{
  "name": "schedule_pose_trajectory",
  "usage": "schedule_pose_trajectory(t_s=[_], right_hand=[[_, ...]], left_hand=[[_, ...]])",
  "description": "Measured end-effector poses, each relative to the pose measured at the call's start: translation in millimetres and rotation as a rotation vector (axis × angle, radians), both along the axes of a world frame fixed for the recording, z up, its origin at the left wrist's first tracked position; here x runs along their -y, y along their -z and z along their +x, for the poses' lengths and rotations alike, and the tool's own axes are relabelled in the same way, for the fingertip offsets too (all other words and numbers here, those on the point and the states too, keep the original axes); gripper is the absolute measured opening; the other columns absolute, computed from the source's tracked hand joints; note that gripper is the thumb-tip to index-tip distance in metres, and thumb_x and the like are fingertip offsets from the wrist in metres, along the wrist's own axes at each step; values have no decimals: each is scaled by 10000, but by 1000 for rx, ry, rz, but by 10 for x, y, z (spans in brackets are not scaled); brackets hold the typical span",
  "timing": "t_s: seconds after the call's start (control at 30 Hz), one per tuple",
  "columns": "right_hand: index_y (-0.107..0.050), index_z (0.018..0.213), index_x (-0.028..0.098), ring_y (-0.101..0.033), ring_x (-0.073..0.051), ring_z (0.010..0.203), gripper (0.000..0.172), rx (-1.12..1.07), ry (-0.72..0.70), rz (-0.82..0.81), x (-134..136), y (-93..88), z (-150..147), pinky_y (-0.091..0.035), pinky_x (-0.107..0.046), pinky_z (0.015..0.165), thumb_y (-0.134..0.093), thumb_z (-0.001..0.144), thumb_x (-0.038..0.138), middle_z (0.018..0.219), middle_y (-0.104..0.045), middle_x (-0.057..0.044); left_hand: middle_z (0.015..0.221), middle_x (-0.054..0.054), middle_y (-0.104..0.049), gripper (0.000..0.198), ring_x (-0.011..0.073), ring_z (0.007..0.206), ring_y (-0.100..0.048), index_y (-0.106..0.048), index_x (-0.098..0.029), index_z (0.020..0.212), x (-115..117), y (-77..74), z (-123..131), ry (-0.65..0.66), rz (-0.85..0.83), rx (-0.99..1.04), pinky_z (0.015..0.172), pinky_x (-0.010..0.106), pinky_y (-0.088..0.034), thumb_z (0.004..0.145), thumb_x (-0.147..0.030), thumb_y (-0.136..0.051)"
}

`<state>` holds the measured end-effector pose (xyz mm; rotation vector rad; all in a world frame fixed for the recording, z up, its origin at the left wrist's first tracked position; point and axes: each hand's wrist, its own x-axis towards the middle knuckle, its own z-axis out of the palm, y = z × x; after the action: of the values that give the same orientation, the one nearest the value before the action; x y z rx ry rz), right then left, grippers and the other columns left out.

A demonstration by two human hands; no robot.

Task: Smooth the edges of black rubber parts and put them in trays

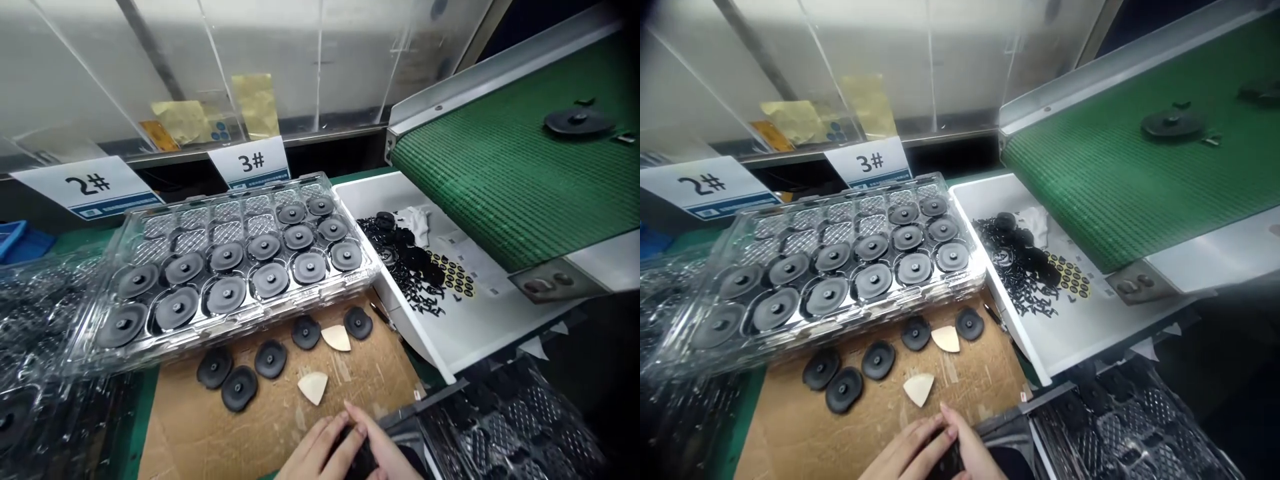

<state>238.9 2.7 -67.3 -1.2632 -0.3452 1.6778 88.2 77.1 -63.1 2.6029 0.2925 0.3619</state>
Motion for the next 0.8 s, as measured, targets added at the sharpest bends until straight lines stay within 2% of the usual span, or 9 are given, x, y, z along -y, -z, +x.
schedule_pose_trajectory(t_s=[0.17,0.27,0.37,0.43,0.47,0.53,0.6,0.7,0.8], right_hand=[[-689,820,157,-599,-192,964,540,-187,-44,-131,-61,-77,-190,-436,-282,895,-486,716,646,807,-677,-53],[-678,874,106,-633,-196,877,619,-251,-130,-149,-68,-139,-283,-453,-299,863,-374,789,639,765,-670,-78],[-659,935,118,-638,-177,832,604,189,-245,-5,-107,-158,-264,-480,-288,811,-245,884,554,815,-663,-80],[-620,1033,150,-627,-175,798,512,593,-246,98,-175,-106,-191,-495,-295,760,-273,898,502,881,-639,-78],[-583,1100,165,-616,-178,773,464,738,-227,121,-218,-58,-150,-496,-309,741,-321,889,485,924,-616,-82],[-526,1180,190,-588,-173,698,435,885,-200,130,-299,70,-99,-489,-345,721,-423,851,456,995,-557,-91],[-551,1149,211,-568,-166,665,387,990,-214,172,-345,212,-119,-480,-375,734,-474,826,411,1044,-516,-94],[-610,1045,216,-580,-216,813,287,1057,-284,294,-345,356,-244,-462,-391,792,-468,835,351,1036,-548,-96],[-635,1002,217,-575,-234,882,257,1072,-365,404,-391,323,-326,-458,-371,798,-452,855,321,907,-621,-83]], left_hand=[[987,132,-690,630,267,869,-662,-305,-213,1343,-6,-307,40,-2,70,79,746,323,-537,776,-239,-579],[953,90,-707,611,257,836,-674,-358,-237,1321,8,-368,-13,-38,89,160,736,321,-540,760,-195,-597],[1026,47,-689,615,256,947,-637,-408,-276,1290,45,-271,-191,-17,-16,215,844,349,-493,729,-151,-627],[1102,69,-661,602,271,1043,-588,-476,-287,1245,89,-179,-331,-190,-313,270,907,370,-455,684,-209,-680],[1139,90,-644,595,280,1070,-571,-507,-282,1217,112,-145,-395,-356,-541,323,921,380,-447,657,-257,-705],[1180,108,-620,579,288,1073,-570,-537,-280,1172,144,-115,-502,-707,-1070,490,915,393,-458,626,-361,-713],[1189,83,-614,549,286,1061,-578,-539,-296,1154,147,-133,-589,-902,-1548,717,893,386,-476,641,-436,-675],[1207,58,-599,471,273,1095,-555,-555,-302,1147,118,-187,-709,-911,-1920,996,922,365,-452,704,-449,-612],[1224,72,-584,432,266,1111,-543,-556,-281,1162,99,-213,-806,-855,-1989,1126,954,367,-425,745,-387,-594]])
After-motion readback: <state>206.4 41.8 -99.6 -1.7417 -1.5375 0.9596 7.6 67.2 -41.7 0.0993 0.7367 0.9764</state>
